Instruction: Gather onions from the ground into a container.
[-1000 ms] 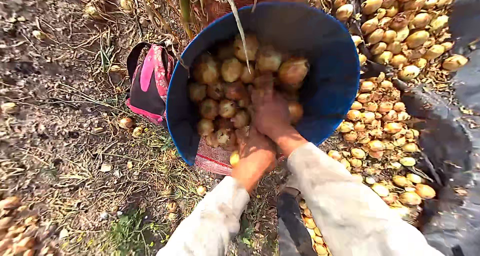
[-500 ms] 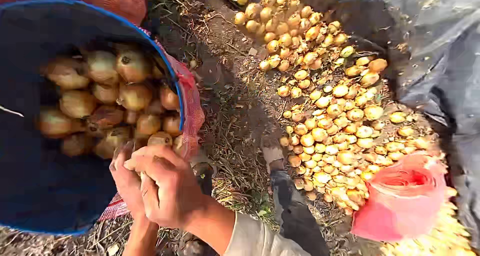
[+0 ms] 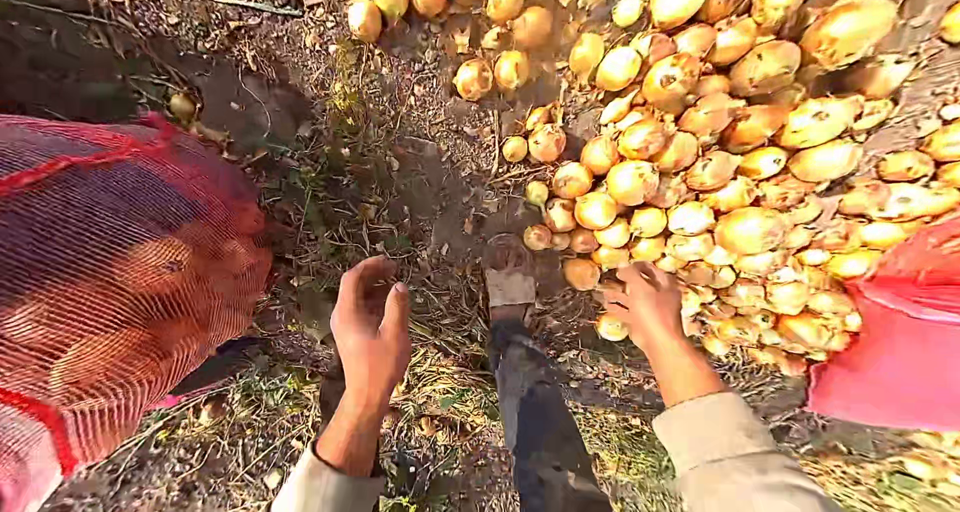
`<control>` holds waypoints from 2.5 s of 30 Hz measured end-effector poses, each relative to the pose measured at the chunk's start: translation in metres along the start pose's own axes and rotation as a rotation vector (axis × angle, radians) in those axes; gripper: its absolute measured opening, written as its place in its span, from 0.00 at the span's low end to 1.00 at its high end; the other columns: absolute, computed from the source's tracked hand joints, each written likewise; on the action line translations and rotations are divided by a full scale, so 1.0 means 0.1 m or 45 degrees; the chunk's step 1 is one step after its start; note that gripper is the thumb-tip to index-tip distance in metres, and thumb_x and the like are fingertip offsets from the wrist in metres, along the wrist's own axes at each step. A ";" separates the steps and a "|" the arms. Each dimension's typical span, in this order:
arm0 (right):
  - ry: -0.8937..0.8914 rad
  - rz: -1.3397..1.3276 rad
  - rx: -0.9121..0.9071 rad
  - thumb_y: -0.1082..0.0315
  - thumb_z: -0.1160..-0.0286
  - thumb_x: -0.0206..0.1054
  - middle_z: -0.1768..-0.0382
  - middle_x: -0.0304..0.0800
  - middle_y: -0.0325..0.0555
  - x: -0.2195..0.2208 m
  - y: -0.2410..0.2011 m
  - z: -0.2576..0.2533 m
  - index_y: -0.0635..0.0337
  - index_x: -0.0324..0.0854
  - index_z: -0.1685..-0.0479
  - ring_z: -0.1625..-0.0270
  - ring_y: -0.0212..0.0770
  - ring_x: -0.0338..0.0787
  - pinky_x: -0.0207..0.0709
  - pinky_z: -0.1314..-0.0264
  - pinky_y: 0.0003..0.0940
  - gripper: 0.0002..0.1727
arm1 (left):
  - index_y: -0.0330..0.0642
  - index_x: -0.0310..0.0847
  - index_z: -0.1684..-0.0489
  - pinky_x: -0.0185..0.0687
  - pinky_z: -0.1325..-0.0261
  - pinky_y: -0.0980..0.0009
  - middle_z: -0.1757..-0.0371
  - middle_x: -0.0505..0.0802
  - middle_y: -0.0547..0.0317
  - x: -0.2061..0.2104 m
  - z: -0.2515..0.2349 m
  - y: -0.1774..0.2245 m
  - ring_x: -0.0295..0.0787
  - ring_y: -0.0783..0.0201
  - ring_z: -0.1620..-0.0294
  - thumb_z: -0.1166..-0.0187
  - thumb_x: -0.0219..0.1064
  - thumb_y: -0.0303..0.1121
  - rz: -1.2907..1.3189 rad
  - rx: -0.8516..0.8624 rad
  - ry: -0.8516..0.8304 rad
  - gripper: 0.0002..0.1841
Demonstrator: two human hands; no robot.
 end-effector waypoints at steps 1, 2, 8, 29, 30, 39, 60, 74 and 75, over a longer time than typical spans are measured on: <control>0.055 -0.030 -0.081 0.47 0.19 0.66 0.26 0.77 0.63 -0.04 -0.21 -0.30 0.56 0.64 0.16 0.36 0.62 0.87 0.84 0.42 0.64 0.37 | 0.39 0.73 0.26 0.93 0.47 0.59 0.40 0.90 0.52 0.48 -0.23 0.08 0.93 0.60 0.48 0.17 0.61 0.33 0.138 -0.096 -0.150 0.21; 0.094 -0.009 -0.168 0.43 0.23 0.68 0.25 0.76 0.62 -0.03 -0.43 -0.57 0.56 0.63 0.15 0.31 0.61 0.85 0.82 0.37 0.65 0.41 | 0.42 0.72 0.23 0.94 0.47 0.58 0.39 0.91 0.51 1.02 -0.44 0.13 0.94 0.58 0.47 0.12 0.58 0.34 0.263 -0.206 -0.322 0.20; 0.186 0.845 -0.485 0.54 0.45 0.81 0.29 0.76 0.73 0.39 -1.33 -1.34 0.53 0.59 0.14 0.32 0.71 0.83 0.78 0.37 0.72 0.52 | 0.44 0.54 0.09 0.81 0.32 0.38 0.27 0.83 0.36 3.74 -1.25 -0.11 0.83 0.42 0.29 0.16 0.59 0.58 -0.064 -0.404 -0.696 0.40; -0.752 -1.712 0.188 0.15 0.35 0.43 0.58 0.90 0.47 0.65 0.43 -0.68 0.44 0.74 0.34 0.59 0.43 0.91 0.88 0.59 0.42 0.47 | 0.52 0.62 0.16 0.91 0.52 0.54 0.42 0.90 0.49 3.59 -0.40 -0.65 0.92 0.54 0.51 0.19 0.62 0.57 0.427 -0.632 -0.518 0.35; -0.768 -1.717 0.209 0.13 0.38 0.41 0.57 0.91 0.45 0.58 0.57 -0.58 0.43 0.76 0.35 0.58 0.42 0.92 0.88 0.59 0.42 0.49 | 0.51 0.64 0.18 0.91 0.57 0.55 0.44 0.90 0.49 3.55 -0.36 -0.66 0.91 0.54 0.54 0.20 0.65 0.55 0.399 -0.597 -0.476 0.33; -0.373 -1.604 0.344 0.15 0.34 0.38 0.40 0.88 0.39 0.08 1.69 -0.99 0.35 0.75 0.30 0.37 0.43 0.87 0.83 0.38 0.55 0.46 | 0.51 0.77 0.23 0.74 0.25 0.37 0.34 0.90 0.50 4.42 -0.56 -0.24 0.86 0.51 0.31 0.45 0.77 0.67 -0.834 0.239 -1.127 0.47; -0.551 -1.663 -0.079 0.15 0.37 0.31 0.29 0.82 0.46 0.22 0.92 -0.63 0.40 0.71 0.23 0.26 0.50 0.80 0.75 0.29 0.65 0.53 | 0.43 0.77 0.32 0.92 0.49 0.53 0.42 0.89 0.47 3.71 -0.05 -0.50 0.91 0.53 0.46 0.18 0.59 0.53 0.338 -0.428 -1.134 0.26; -1.085 -0.662 -0.357 0.29 0.35 0.67 0.56 0.96 0.17 1.37 -0.62 3.11 0.32 0.90 0.53 0.47 0.15 0.91 0.84 0.40 0.18 0.23 | 0.55 0.60 0.12 0.82 0.31 0.52 0.24 0.81 0.46 -1.06 0.85 -0.37 0.84 0.51 0.32 0.41 0.81 0.48 1.443 -0.378 -1.019 0.49; -1.281 -0.642 -0.393 0.33 0.30 0.67 0.52 0.95 0.20 1.67 -0.73 3.52 0.37 0.87 0.47 0.44 0.16 0.90 0.82 0.36 0.19 0.24 | 0.52 0.61 0.14 0.83 0.33 0.51 0.24 0.80 0.43 -1.60 0.94 -0.36 0.85 0.49 0.33 0.40 0.80 0.47 1.486 -0.309 -0.894 0.47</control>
Point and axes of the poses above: each hand's wrist, its own z-axis away from the middle knuckle, its own x-axis out of the palm, y = z × x, the point moved 8 cm from there along -z, towards the middle knuckle
